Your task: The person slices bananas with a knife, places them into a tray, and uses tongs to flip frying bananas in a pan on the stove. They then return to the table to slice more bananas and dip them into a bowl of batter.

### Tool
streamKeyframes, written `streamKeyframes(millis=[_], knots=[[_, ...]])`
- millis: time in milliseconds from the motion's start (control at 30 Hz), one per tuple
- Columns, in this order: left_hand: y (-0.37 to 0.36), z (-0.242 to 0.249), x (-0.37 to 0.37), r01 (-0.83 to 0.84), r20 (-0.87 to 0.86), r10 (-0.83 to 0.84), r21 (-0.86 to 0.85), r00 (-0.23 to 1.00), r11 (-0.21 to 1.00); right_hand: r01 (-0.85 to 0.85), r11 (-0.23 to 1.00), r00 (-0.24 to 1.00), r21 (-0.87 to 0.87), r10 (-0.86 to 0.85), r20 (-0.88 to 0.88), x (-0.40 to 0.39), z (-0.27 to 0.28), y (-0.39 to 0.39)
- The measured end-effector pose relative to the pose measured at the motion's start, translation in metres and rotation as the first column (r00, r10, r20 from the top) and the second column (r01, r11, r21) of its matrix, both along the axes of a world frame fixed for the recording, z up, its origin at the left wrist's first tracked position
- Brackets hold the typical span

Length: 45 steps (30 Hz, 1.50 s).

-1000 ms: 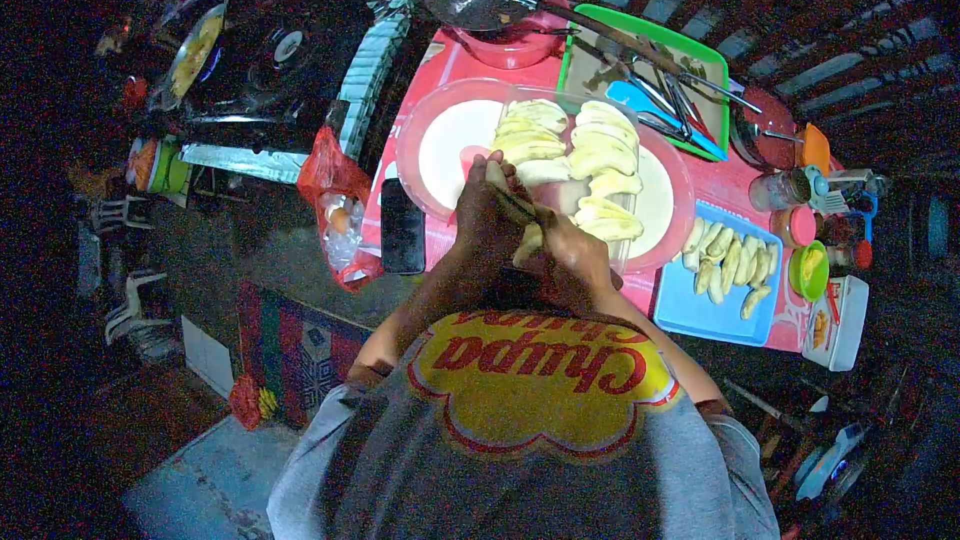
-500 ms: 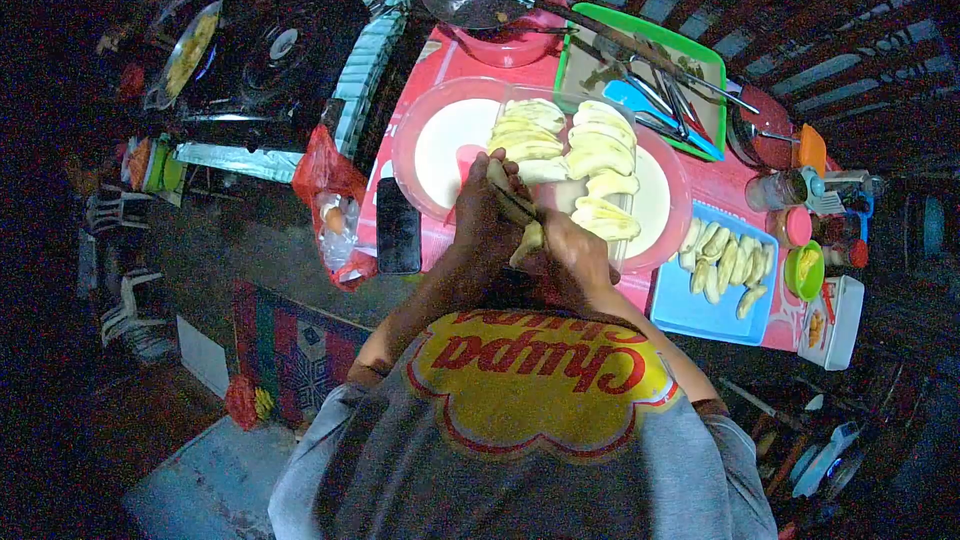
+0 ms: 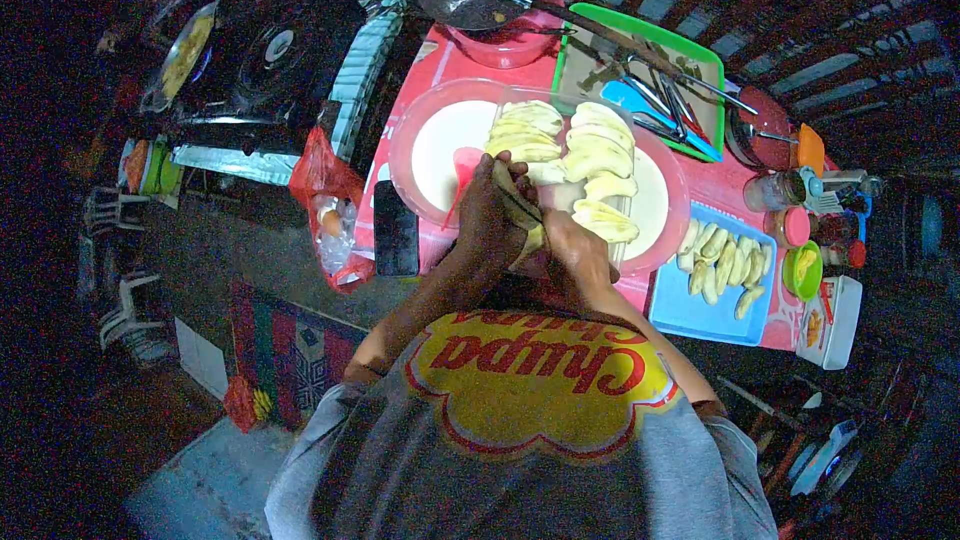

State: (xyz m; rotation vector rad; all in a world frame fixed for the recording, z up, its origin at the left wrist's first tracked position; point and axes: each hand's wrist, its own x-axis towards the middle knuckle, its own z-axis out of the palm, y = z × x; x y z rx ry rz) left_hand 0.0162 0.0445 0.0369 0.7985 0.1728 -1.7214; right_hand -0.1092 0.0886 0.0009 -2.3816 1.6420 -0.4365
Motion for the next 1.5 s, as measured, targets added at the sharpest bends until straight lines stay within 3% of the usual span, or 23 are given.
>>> streamKeyframes(millis=[100, 200, 267, 400, 500, 567, 733, 800, 933, 1133, 1200, 1333, 1433, 1500], knots=[[0.0, -0.004, -0.001, -0.026, -0.066, 0.026, -0.002, 0.997, 1.0, 0.01, 1.0, 0.997, 0.025, -0.012, 0.081, 0.005, 0.009, -0.001], [-0.002, 0.0, -0.002, -0.038, -0.036, 0.039, 0.018, 0.999, 0.999, 0.079, 0.982, 0.993, 0.173, -0.093, 0.071, 0.007, 0.009, -0.004], [-0.003, -0.001, -0.002, -0.05, -0.08, 0.051, 0.021, 0.995, 0.999, 0.03, 0.999, 0.992, -0.02, -0.028, 0.122, 0.007, 0.007, -0.002], [-0.006, -0.003, 0.0, -0.077, -0.16, 0.09, 0.088, 0.983, 0.993, -0.027, 0.999, 0.956, -0.027, 0.034, 0.292, 0.002, 0.019, 0.001], [-0.006, 0.002, -0.002, -0.042, -0.164, 0.07, 0.17, 0.984, 0.984, -0.03, 0.998, 0.97, -0.056, 0.042, 0.239, 0.0, 0.014, -0.002], [-0.004, 0.002, -0.002, -0.042, -0.166, 0.068, 0.154, 0.984, 0.987, 0.05, 0.999, 0.978, 0.006, -0.051, 0.203, 0.003, 0.015, -0.001], [-0.003, 0.014, -0.005, -0.087, -0.085, 0.101, 0.162, 0.991, 0.983, 0.07, 0.997, 0.988, -0.035, -0.065, 0.137, 0.002, 0.007, 0.0], [-0.002, 0.018, -0.003, -0.045, -0.124, 0.066, 0.166, 0.99, 0.985, 0.091, 0.994, 0.993, 0.064, -0.096, 0.066, 0.0, 0.008, 0.002], [0.001, 0.009, -0.006, -0.026, -0.158, 0.046, 0.122, 0.986, 0.992, 0.045, 0.999, 0.998, 0.023, -0.046, 0.044, -0.006, 0.006, 0.007], [0.004, -0.002, -0.008, -0.009, -0.159, 0.016, 0.048, 0.987, 0.999, 0.095, 0.992, 0.987, 0.082, -0.105, 0.125, 0.001, 0.007, 0.006], [0.006, -0.002, -0.013, -0.002, -0.16, 0.02, 0.114, 0.987, 0.994, 0.121, 0.985, 0.992, 0.126, -0.125, 0.021, 0.0, 0.0, 0.003], [0.007, -0.003, -0.01, 0.015, -0.172, 0.0, 0.084, 0.985, 0.996, 0.136, 0.98, 0.99, 0.148, -0.142, 0.028, 0.0, 0.007, 0.006], [0.006, -0.003, -0.01, 0.018, -0.206, 0.002, 0.093, 0.979, 0.995, 0.108, 0.993, 0.993, 0.041, -0.109, 0.036, 0.0, 0.006, 0.007], [0.008, -0.002, -0.01, 0.027, -0.199, -0.009, 0.088, 0.98, 0.996, 0.157, 0.972, 0.987, 0.176, -0.152, -0.043, 0.001, 0.004, 0.008]])
